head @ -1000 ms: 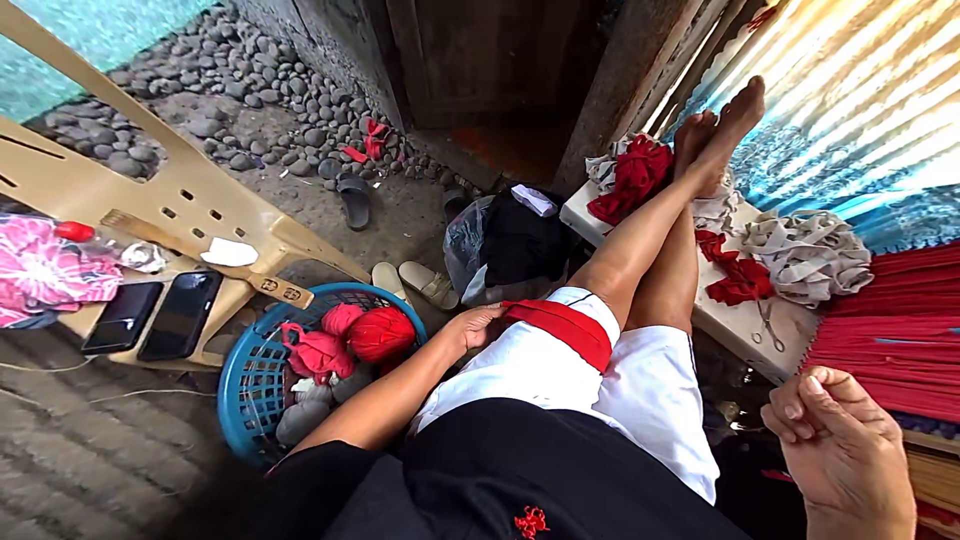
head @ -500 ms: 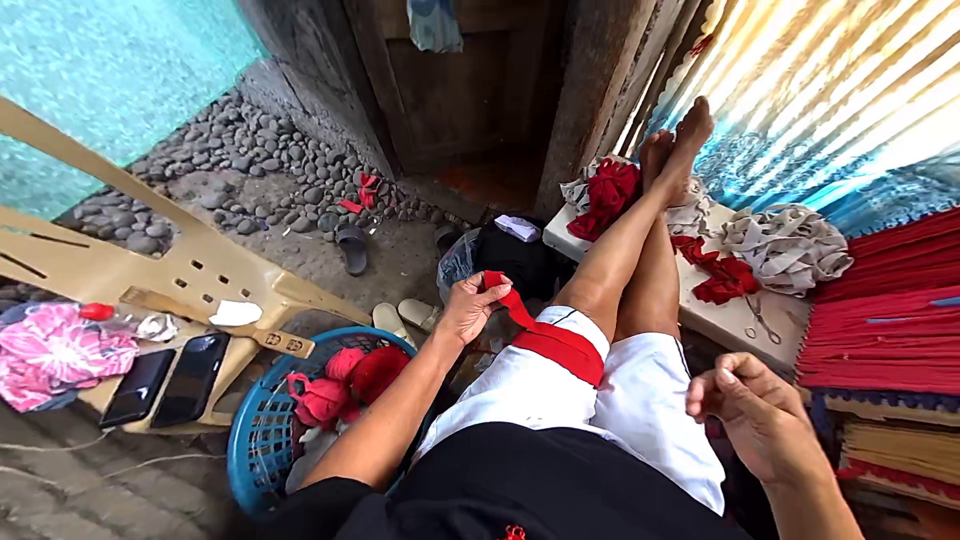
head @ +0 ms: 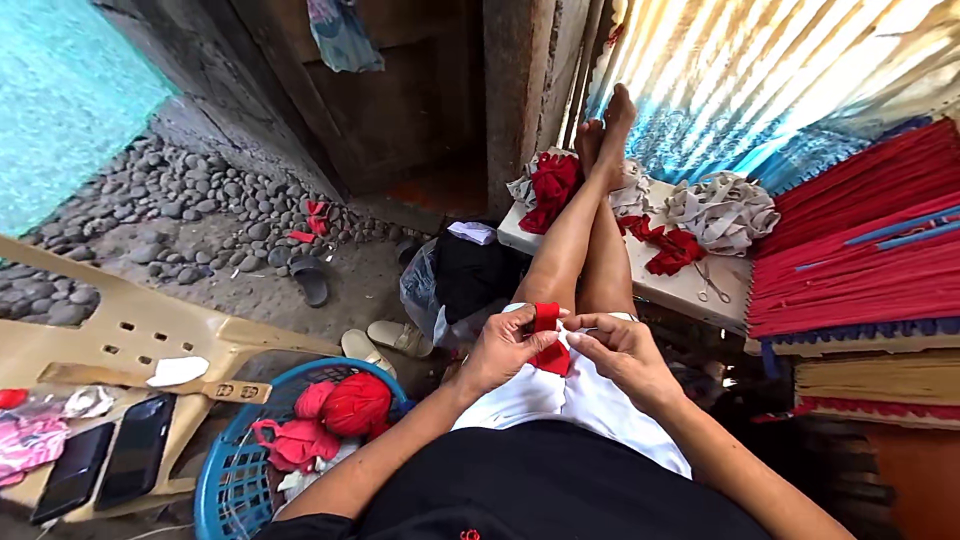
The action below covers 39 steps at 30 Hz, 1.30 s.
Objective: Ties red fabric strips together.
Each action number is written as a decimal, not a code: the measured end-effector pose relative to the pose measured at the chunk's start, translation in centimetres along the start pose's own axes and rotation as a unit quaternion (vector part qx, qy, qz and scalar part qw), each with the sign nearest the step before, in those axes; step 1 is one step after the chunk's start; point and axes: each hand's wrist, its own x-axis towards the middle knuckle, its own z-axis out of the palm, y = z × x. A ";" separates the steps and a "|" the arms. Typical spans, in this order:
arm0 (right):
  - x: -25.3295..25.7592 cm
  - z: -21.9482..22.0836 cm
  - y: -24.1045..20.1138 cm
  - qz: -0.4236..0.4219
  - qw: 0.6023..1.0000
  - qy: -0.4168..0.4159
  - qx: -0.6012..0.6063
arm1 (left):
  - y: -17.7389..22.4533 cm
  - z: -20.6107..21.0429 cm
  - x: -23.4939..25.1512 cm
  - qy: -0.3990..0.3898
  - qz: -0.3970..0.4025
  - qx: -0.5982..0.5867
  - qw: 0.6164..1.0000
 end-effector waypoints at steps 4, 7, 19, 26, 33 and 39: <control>0.1 0.5 0.8 0.037 0.998 0.013 0.045 | -0.4 0.6 -0.2 -0.033 -0.028 0.000 0.999; 0.0 0.7 1.2 0.048 0.997 0.029 0.053 | -0.6 1.1 -0.3 -0.087 -0.060 0.017 0.994; -0.8 0.1 1.4 0.059 0.986 0.089 0.131 | -1.6 1.5 -0.7 -0.149 -0.084 0.071 0.983; -2.0 -1.7 1.3 0.008 0.989 0.074 0.127 | -4.6 -8.3 -2.7 0.157 -0.126 0.315 0.927; -2.3 -1.2 0.9 0.004 0.990 0.062 0.124 | -9.5 -10.8 -8.3 0.017 -0.454 0.147 0.878; -2.2 -1.4 0.8 -0.001 0.991 0.059 0.119 | -10.7 -10.3 -5.3 0.164 -0.363 -0.094 0.912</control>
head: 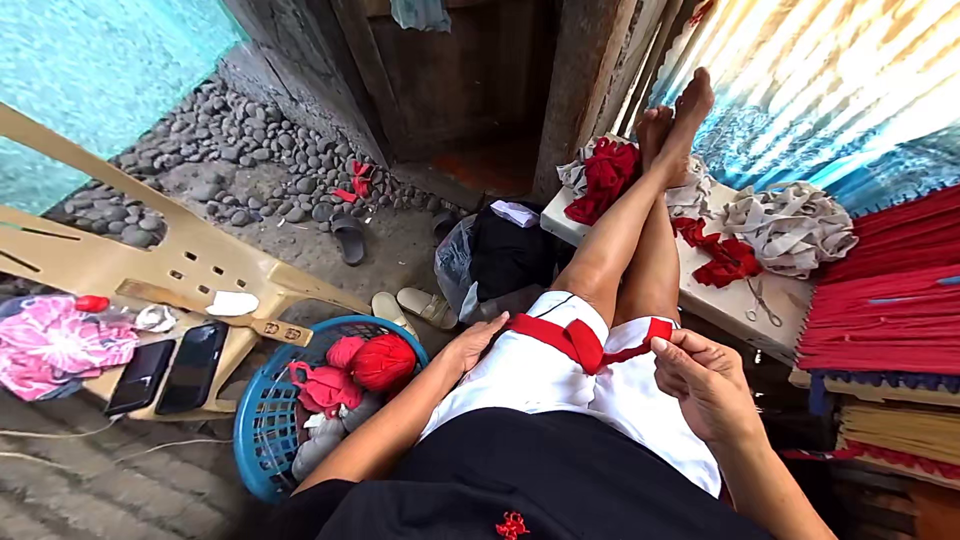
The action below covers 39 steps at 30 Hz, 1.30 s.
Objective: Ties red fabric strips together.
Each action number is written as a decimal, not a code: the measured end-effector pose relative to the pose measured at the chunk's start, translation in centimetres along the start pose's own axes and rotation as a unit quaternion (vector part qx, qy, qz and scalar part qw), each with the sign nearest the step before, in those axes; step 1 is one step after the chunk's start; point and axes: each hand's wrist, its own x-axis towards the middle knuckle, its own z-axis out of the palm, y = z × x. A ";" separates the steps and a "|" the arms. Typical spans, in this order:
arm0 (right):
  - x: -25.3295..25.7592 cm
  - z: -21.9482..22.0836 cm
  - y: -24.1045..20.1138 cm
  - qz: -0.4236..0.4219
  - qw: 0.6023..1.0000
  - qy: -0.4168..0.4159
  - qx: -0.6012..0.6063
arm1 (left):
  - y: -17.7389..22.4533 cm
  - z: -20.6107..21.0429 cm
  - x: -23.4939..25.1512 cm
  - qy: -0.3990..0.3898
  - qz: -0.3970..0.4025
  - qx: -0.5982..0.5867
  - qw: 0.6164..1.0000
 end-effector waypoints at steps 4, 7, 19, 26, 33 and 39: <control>0.0 -0.4 0.1 -0.005 1.000 0.000 -0.002 | 1.5 0.7 1.1 0.033 -0.011 -0.190 0.981; -0.1 -0.4 0.2 -0.005 1.000 0.002 -0.003 | 2.4 0.3 2.1 0.039 -0.028 -0.253 0.966; -0.3 -0.2 0.3 -0.006 1.000 0.002 -0.005 | 5.1 -3.3 3.1 0.150 0.081 -0.297 0.940; -0.4 0.0 0.4 -0.018 0.999 -0.003 -0.029 | 6.6 -3.9 2.6 0.208 0.190 -0.320 0.905; -0.4 -0.3 0.4 -0.081 0.988 -0.033 -0.126 | 10.1 0.9 0.2 0.123 0.281 -0.209 0.929; -0.2 1.2 -0.7 -0.156 0.964 -0.090 -0.197 | 9.9 12.4 -4.3 -0.060 0.190 -0.134 0.971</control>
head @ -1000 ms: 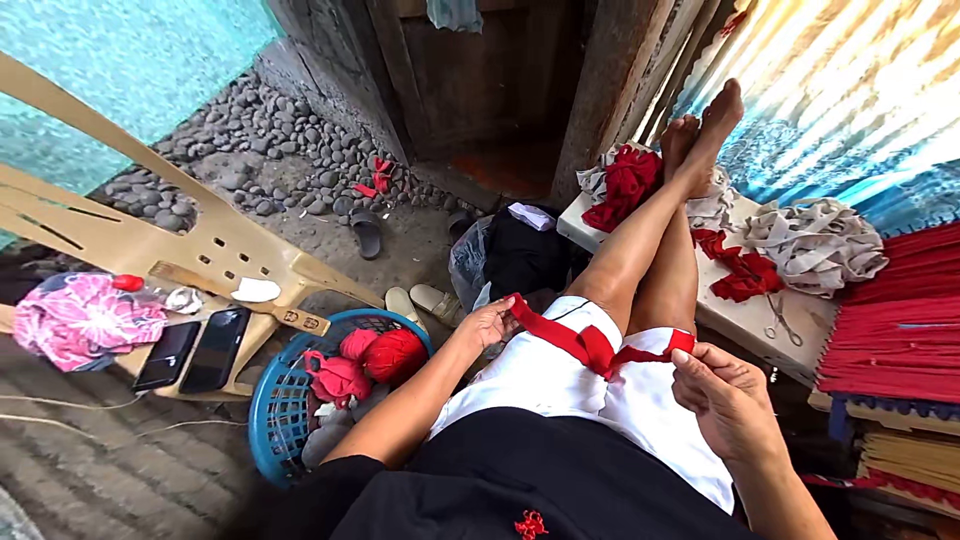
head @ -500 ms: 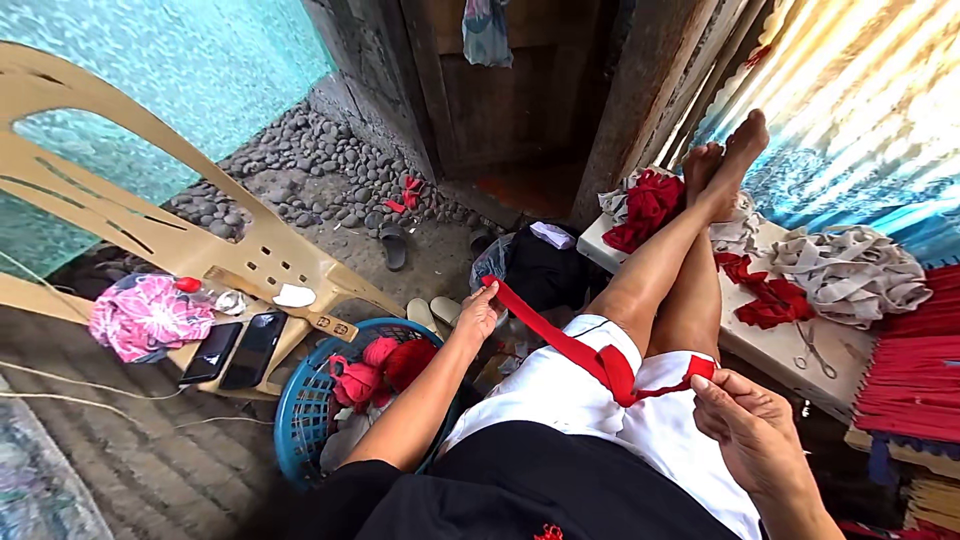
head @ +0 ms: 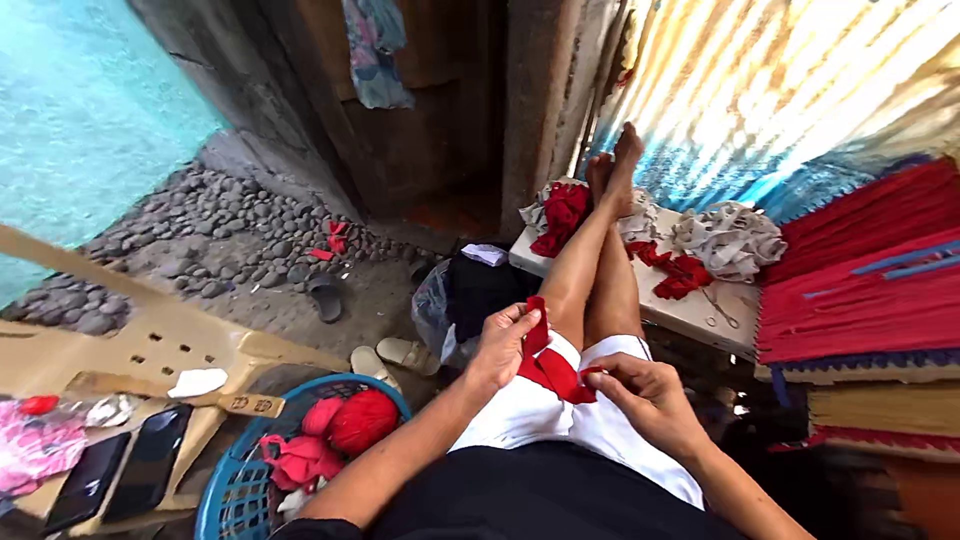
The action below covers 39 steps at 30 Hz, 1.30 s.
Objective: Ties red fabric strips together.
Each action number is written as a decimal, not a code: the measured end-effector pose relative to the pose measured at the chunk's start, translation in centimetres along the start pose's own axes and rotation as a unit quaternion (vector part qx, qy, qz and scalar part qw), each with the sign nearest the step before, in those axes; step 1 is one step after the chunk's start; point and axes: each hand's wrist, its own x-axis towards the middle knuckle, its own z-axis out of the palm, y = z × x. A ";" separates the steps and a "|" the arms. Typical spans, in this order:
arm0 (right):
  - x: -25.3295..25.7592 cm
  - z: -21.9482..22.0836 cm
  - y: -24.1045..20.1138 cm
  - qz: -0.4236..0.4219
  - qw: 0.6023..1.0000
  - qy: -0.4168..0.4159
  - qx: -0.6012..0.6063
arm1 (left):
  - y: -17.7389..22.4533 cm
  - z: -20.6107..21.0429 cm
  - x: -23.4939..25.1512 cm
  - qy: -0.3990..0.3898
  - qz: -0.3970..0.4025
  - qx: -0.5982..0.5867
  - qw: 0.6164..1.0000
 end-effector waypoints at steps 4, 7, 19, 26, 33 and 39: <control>0.3 0.0 -0.3 -0.019 0.999 0.025 0.012 | -2.1 4.5 -1.7 -0.050 -0.046 -0.006 0.998; 0.1 -0.5 0.4 0.020 0.997 0.066 0.029 | -3.4 5.5 -2.3 -0.069 -0.015 0.007 0.997; -0.6 -0.7 1.8 0.135 0.974 0.136 0.121 | -4.8 5.0 -3.2 -0.097 -0.012 -0.008 0.995; -0.8 -0.6 1.8 0.153 0.974 0.134 0.101 | -0.7 8.9 -5.6 -0.002 -0.045 0.140 0.989; -0.9 -0.4 2.2 0.154 0.971 0.166 0.080 | -1.0 8.5 -5.7 -0.044 -0.004 0.214 0.976; -1.0 -0.1 2.2 0.176 0.957 0.191 0.131 | -0.9 8.9 -6.2 -0.047 0.027 0.249 0.967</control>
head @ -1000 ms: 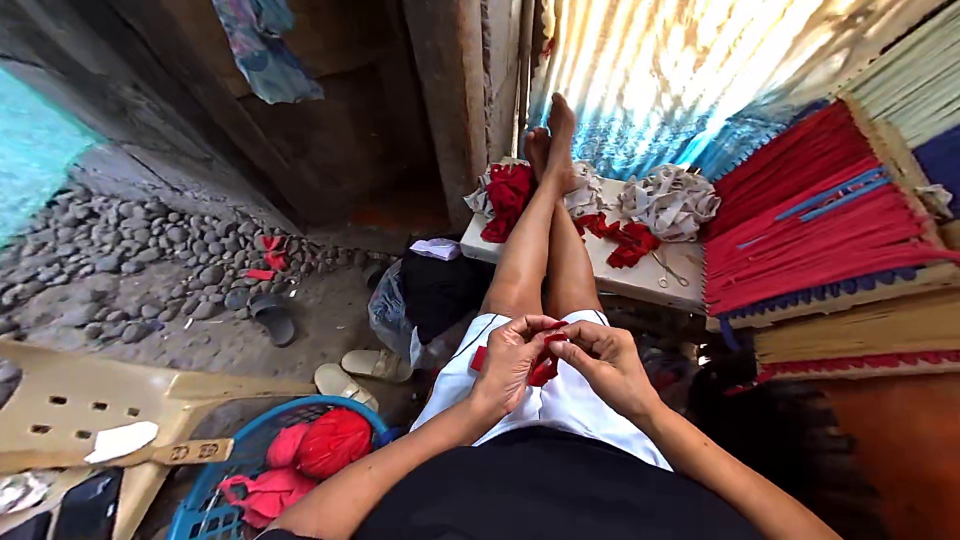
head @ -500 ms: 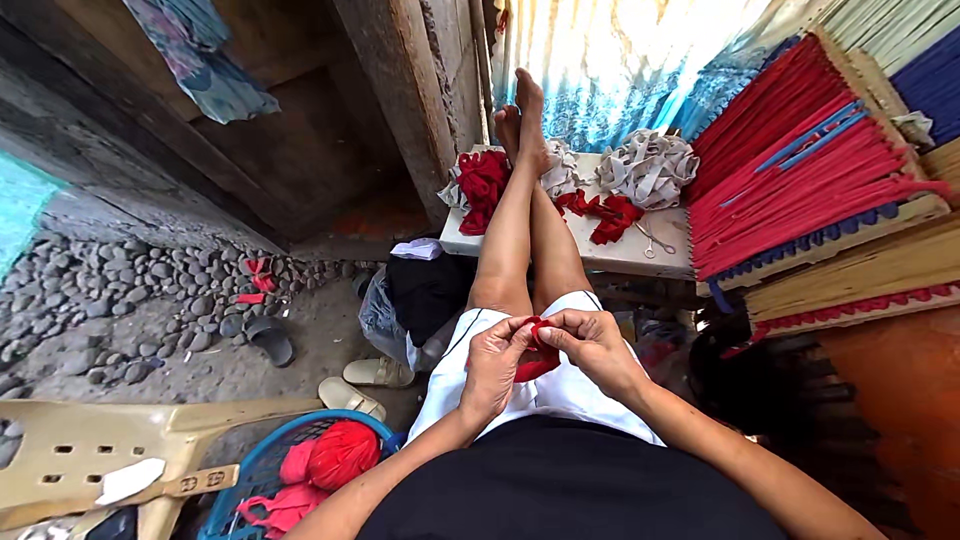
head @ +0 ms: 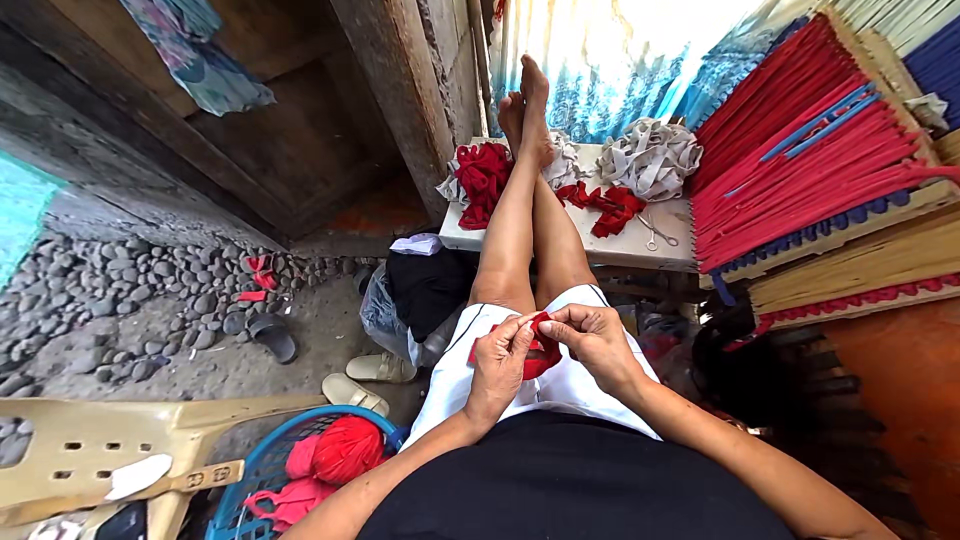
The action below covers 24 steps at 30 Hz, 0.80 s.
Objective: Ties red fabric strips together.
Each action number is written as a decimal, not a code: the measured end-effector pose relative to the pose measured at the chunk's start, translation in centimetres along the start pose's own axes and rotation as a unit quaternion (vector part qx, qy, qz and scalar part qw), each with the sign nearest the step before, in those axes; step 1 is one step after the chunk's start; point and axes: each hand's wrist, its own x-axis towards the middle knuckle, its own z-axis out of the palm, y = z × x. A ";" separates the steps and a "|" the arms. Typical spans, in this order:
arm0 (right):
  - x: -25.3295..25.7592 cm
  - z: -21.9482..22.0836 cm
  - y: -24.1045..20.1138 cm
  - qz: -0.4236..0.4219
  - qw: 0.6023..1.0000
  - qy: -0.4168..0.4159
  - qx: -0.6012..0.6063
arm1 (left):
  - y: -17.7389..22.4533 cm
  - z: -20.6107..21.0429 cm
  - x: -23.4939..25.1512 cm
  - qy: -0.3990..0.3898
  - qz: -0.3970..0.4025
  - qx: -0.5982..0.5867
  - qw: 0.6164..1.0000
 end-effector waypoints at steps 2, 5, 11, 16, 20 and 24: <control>0.0 0.2 0.0 0.001 1.000 0.008 0.007 | 0.4 0.2 -0.1 0.005 -0.003 0.013 1.000; -0.1 0.4 0.1 0.002 1.000 0.022 0.016 | 0.8 0.5 -0.2 0.012 -0.003 0.034 0.999; 0.1 0.6 0.5 -0.011 0.999 0.033 0.022 | -6.4 -1.2 1.5 -0.019 0.173 -0.004 0.985; 0.1 0.7 0.6 -0.016 0.999 0.041 0.025 | -7.2 -1.4 1.7 -0.025 0.180 -0.034 0.983; 0.1 0.9 0.8 -0.026 0.998 0.051 0.031 | -7.2 -1.2 1.6 -0.034 0.168 -0.079 0.982; 0.2 1.1 1.1 -0.039 0.997 0.059 0.033 | -7.3 -0.9 1.8 -0.022 0.125 -0.151 0.980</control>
